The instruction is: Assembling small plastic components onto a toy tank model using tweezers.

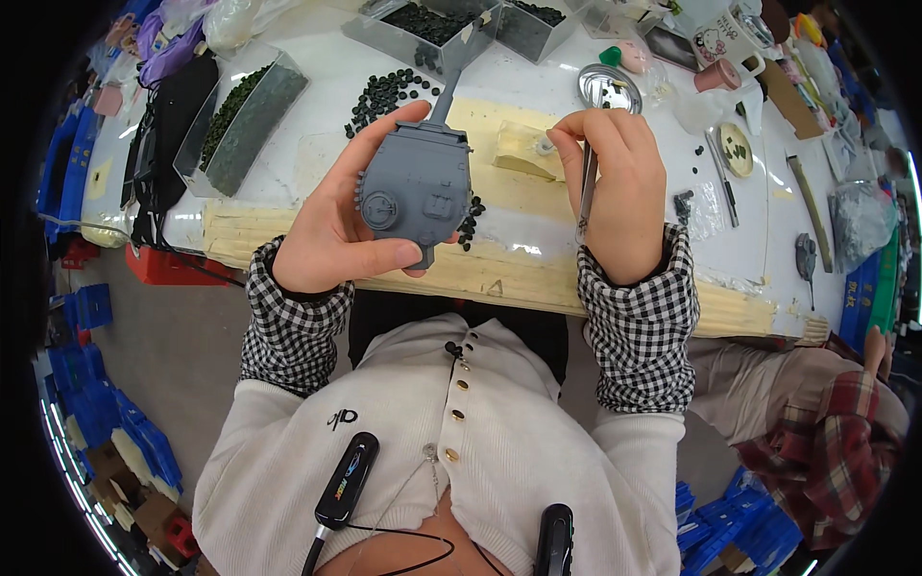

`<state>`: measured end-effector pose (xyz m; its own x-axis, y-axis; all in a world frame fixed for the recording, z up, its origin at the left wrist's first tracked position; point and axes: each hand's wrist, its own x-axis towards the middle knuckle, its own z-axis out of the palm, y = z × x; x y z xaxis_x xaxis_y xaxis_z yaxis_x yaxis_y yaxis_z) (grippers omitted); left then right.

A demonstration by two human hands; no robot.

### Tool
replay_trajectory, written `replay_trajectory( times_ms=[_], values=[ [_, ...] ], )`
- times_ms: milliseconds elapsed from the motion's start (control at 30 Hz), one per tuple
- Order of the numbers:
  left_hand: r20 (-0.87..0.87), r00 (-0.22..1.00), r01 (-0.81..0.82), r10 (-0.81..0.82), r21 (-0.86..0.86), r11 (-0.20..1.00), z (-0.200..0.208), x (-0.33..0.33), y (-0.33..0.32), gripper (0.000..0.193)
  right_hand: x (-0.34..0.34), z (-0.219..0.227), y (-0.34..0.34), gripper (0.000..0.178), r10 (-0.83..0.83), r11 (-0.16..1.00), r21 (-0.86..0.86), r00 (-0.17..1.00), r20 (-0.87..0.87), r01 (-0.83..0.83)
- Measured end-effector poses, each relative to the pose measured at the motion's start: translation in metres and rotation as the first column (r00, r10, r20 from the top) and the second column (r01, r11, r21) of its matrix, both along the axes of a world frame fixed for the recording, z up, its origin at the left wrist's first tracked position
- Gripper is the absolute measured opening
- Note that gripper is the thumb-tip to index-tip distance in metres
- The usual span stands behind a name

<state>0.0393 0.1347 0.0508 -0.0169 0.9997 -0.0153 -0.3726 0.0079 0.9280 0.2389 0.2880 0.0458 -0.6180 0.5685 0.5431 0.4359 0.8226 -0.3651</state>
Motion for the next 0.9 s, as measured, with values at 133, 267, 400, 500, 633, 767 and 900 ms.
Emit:
replay_trajectory(
  times_ms=[133, 267, 400, 500, 633, 767, 900],
  values=[
    [0.02, 0.996, 0.083, -0.083, -0.032, 0.996, 0.006, -0.002, 0.0, 0.096, 0.005, 0.005, -0.001, 0.023, 0.009, 1.0, -0.013, 1.0, -0.024, -0.01],
    [-0.054, 0.995, 0.083, -0.081, 0.026, 0.996, -0.004, -0.001, 0.001, 0.096, 0.01, 0.03, -0.022, 0.045, 0.049, 0.977, -0.196, 0.984, -0.17, -0.082],
    [-0.088, 0.99, 0.12, -0.113, 0.077, 0.99, -0.01, 0.0, 0.002, 0.097, 0.009, 0.041, -0.045, 0.041, 0.251, 0.887, -0.313, 0.923, -0.293, -0.34],
    [-0.057, 0.989, 0.142, -0.139, 0.067, 0.988, -0.009, 0.003, 0.001, 0.097, 0.005, 0.047, -0.036, 0.028, 0.581, 0.76, -0.178, 0.776, -0.245, -0.625],
    [0.024, 0.987, 0.16, -0.161, 0.034, 0.987, -0.005, 0.009, 0.0, 0.096, 0.0, 0.039, -0.045, 0.02, 0.544, 0.706, -0.33, 0.778, -0.314, -0.627],
    [-0.013, 0.985, 0.172, -0.172, 0.047, 0.984, -0.006, 0.007, -0.001, 0.096, 0.0, 0.039, -0.046, 0.019, 0.551, 0.698, -0.351, 0.782, -0.293, -0.624],
    [0.0, 0.986, 0.167, -0.167, 0.029, 0.986, -0.006, 0.008, 0.0, 0.098, 0.001, 0.038, -0.045, 0.018, 0.554, 0.702, -0.342, 0.781, -0.288, -0.624]
  ],
)
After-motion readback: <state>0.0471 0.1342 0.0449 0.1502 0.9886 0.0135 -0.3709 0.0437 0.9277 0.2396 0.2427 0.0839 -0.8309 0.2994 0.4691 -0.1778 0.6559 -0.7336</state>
